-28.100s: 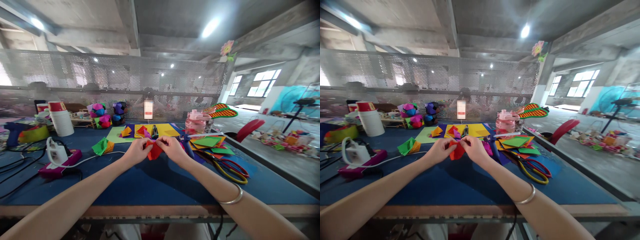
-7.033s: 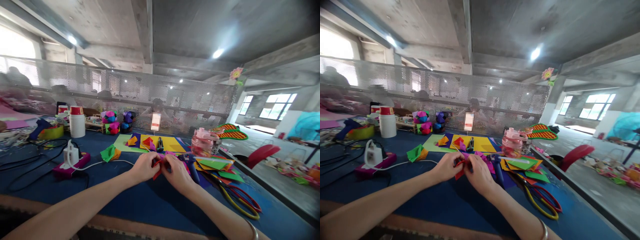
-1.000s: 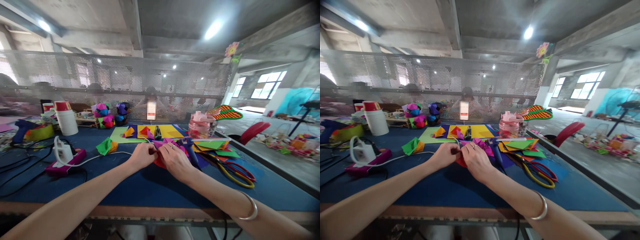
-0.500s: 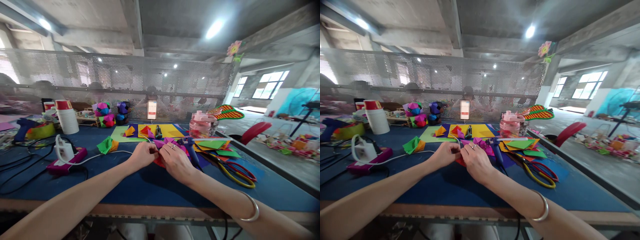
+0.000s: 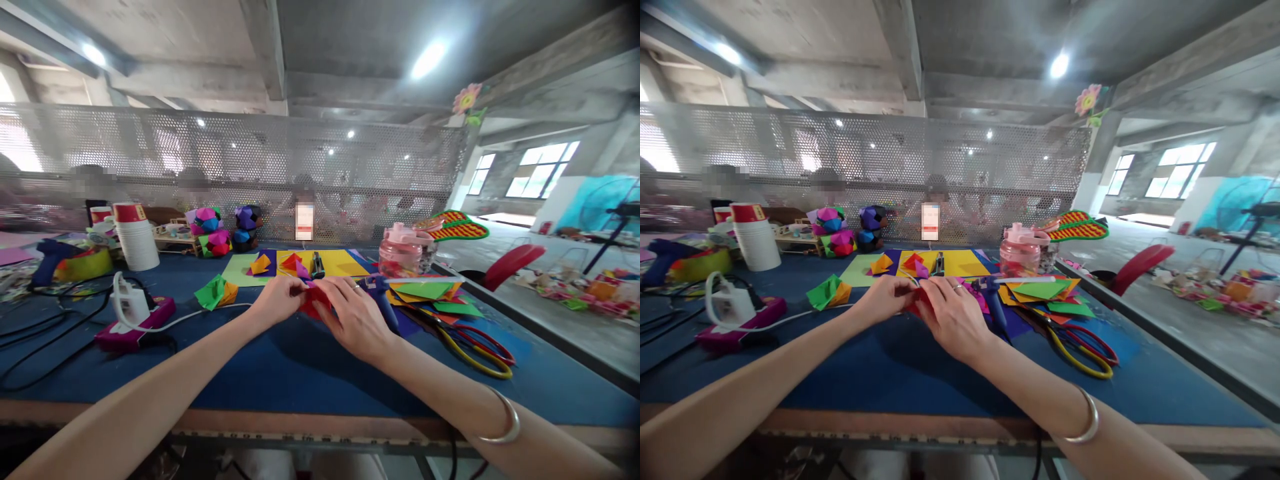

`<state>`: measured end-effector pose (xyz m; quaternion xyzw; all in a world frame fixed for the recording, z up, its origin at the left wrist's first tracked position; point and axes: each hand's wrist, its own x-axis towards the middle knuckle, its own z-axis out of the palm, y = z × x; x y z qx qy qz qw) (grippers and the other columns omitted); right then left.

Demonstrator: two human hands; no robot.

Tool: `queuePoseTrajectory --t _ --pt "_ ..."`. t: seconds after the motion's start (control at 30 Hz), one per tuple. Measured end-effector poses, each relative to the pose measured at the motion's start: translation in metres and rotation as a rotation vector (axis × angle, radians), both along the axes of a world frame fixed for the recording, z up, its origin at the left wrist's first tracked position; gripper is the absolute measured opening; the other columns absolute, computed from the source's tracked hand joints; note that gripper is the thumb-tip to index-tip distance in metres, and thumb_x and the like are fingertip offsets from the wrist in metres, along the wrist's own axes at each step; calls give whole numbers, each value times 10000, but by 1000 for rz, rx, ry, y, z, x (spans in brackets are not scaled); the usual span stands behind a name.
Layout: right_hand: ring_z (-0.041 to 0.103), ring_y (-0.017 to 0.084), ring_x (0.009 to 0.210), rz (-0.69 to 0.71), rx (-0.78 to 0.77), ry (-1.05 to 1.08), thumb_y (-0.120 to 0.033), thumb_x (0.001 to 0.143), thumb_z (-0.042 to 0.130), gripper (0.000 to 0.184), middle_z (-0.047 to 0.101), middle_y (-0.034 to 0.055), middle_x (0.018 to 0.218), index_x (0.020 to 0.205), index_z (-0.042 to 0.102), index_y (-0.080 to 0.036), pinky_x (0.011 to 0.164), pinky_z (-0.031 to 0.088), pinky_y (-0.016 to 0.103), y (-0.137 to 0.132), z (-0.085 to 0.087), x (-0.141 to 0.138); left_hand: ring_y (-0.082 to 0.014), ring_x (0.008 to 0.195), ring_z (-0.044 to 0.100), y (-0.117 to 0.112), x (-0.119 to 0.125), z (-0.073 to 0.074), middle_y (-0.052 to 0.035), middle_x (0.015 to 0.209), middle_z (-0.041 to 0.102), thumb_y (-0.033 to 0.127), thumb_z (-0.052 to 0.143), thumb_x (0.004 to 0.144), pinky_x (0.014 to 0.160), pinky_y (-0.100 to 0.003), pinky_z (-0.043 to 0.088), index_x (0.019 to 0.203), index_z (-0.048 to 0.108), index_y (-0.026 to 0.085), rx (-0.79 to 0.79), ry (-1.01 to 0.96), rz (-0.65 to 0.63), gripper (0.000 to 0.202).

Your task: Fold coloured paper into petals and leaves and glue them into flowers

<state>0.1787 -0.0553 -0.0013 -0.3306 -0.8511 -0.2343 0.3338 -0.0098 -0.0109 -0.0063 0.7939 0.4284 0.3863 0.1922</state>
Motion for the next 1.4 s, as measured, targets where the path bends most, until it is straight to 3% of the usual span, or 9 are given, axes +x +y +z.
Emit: queuePoseTrajectory --t 0.17,0.27,0.47,0.7,0.9,1.17,1.27,1.4 --pt "530 262 1085 -38 8 24 -187 947 428 309 597 128 1172 1233 531 -131 943 467 402 3 5 6 -151 592 658 19 -28 16 -19 708 719 217 569 763 571 -225 492 1012 684 166 9 -20 212 279" --pt "520 267 1092 -102 -3 13 -133 926 422 322 595 124 1166 1226 540 -132 944 459 400 8 5 11 -189 726 686 26 -46 27 -35 800 743 245 573 772 650 -253 506 986 712 196 95 145 374 260" --pt "560 250 996 -196 -96 -27 -133 938 404 260 637 100 1014 1066 631 -149 890 469 370 18 2 15 -271 926 675 26 -67 37 -47 990 747 316 542 791 733 -334 506 998 731 284 59 461 625 282" --pt "576 219 940 -163 -163 -93 -177 940 442 209 647 80 918 906 648 -160 879 461 338 18 -4 12 -310 899 667 25 -75 40 -106 920 732 281 559 740 707 -362 491 793 743 248 -65 642 671 194" --pt "591 216 919 -167 -200 -124 -172 944 454 210 664 78 903 894 657 -155 844 467 328 17 -5 10 -318 904 674 19 -77 49 -116 859 724 273 576 706 710 -344 499 771 741 215 -169 701 669 187" --pt "607 209 920 -157 -241 -141 -175 945 494 200 691 66 918 905 689 -173 829 464 317 18 -7 9 -359 972 654 19 -83 54 -175 1059 695 179 578 666 736 -385 514 834 726 176 -226 835 717 224" --pt "605 209 909 -132 -236 -139 -206 946 500 199 688 62 908 890 687 -173 797 464 310 18 -7 11 -352 952 656 19 -86 56 -165 1015 709 242 597 681 730 -379 511 818 730 180 -243 832 705 201" --pt "601 196 893 -46 -239 -148 -231 959 484 217 679 65 890 876 675 -170 785 458 295 18 -8 11 -337 923 658 21 -88 57 -141 929 723 475 585 731 735 -372 500 778 742 199 -211 758 685 322"
